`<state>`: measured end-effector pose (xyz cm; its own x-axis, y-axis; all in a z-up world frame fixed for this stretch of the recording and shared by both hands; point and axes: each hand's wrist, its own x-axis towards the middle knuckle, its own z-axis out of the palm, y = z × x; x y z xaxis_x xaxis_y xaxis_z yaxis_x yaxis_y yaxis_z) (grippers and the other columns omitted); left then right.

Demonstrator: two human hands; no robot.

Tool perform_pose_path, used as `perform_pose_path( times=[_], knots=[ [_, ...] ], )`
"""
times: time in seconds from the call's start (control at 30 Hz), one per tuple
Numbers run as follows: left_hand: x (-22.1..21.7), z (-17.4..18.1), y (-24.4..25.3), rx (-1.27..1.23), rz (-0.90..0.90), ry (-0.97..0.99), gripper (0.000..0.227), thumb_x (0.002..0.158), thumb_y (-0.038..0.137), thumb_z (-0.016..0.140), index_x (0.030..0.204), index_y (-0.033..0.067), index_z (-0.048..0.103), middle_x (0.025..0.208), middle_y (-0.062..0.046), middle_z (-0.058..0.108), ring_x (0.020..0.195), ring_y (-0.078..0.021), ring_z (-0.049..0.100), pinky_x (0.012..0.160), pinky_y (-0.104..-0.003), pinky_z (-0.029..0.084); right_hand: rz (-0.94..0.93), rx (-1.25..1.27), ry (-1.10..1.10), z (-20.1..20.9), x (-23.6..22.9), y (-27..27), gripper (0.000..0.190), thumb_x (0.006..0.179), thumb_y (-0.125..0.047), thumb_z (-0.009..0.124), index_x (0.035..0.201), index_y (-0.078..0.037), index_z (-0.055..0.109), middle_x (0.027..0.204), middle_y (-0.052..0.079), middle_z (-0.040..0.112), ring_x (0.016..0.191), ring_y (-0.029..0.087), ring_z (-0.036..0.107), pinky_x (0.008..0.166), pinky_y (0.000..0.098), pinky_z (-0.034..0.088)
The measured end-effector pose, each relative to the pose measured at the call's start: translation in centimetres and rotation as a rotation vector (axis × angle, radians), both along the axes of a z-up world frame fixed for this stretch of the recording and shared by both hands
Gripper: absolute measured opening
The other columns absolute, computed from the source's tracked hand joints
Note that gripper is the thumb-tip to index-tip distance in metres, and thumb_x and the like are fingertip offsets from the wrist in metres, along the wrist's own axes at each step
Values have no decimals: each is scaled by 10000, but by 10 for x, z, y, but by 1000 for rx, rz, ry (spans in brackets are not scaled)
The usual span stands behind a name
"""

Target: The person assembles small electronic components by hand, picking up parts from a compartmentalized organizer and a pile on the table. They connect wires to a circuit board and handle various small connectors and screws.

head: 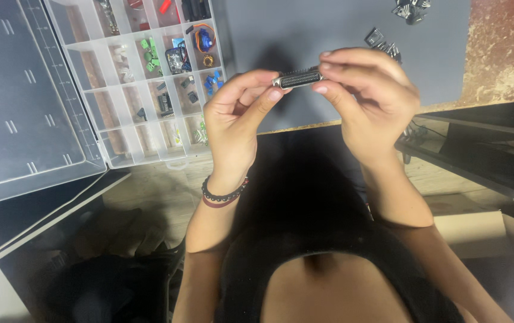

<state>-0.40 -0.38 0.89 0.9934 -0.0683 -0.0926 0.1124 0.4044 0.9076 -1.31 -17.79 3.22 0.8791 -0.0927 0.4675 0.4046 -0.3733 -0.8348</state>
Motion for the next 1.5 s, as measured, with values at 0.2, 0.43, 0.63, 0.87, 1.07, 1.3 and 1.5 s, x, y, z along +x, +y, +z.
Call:
perform_pose_path(
  times=[0.2,0.43,0.63,0.87,1.07,1.3,1.5],
  knots=[
    [-1,-3,1,23,-4,-15,189,948,44,743,1132,49,703,1083,-80,751,1003,-185,749,966,-273,603,32,166,50,3,-3,4,240,952,104,778,1113,107,600,1125,282,576,1109,400,690,864,408,702],
    [-3,1,0,72,-5,-5,176,951,68,748,1124,71,713,1126,-80,751,1027,-155,731,964,-261,593,1,16,-66,-7,2,0,126,926,68,811,988,113,710,1058,289,681,993,396,715,937,444,608],
    [-3,-1,-1,58,-14,-9,187,944,44,754,1122,81,711,1136,-76,745,1064,-164,725,1008,-279,595,-53,84,-74,-10,0,1,210,877,80,853,870,68,644,1016,296,683,948,366,715,865,393,603],
    [-4,-3,-2,43,-12,-1,187,941,32,753,1117,82,711,1112,-63,745,1033,-147,718,969,-266,592,6,5,-57,-7,1,1,98,980,59,742,1041,126,706,1090,284,641,1002,391,705,860,409,658],
    [-7,-12,-2,70,7,-7,186,953,32,731,1132,58,689,1071,-65,736,1001,-183,752,967,-269,586,4,130,19,-18,-3,6,140,906,110,801,967,90,677,1028,270,662,978,364,720,840,398,654],
    [-6,-16,3,385,88,-203,254,957,35,747,1209,63,737,1036,-93,668,1001,-217,729,896,-382,649,196,464,151,-52,-5,8,129,927,143,701,1014,151,606,1095,307,666,976,339,748,748,389,674],
    [-6,-19,0,329,97,-147,224,937,48,765,1160,47,743,1125,-109,696,1073,-208,699,944,-372,633,208,477,220,-58,-7,8,132,927,140,693,1009,127,590,1080,293,686,916,298,759,755,372,669]
  ],
)
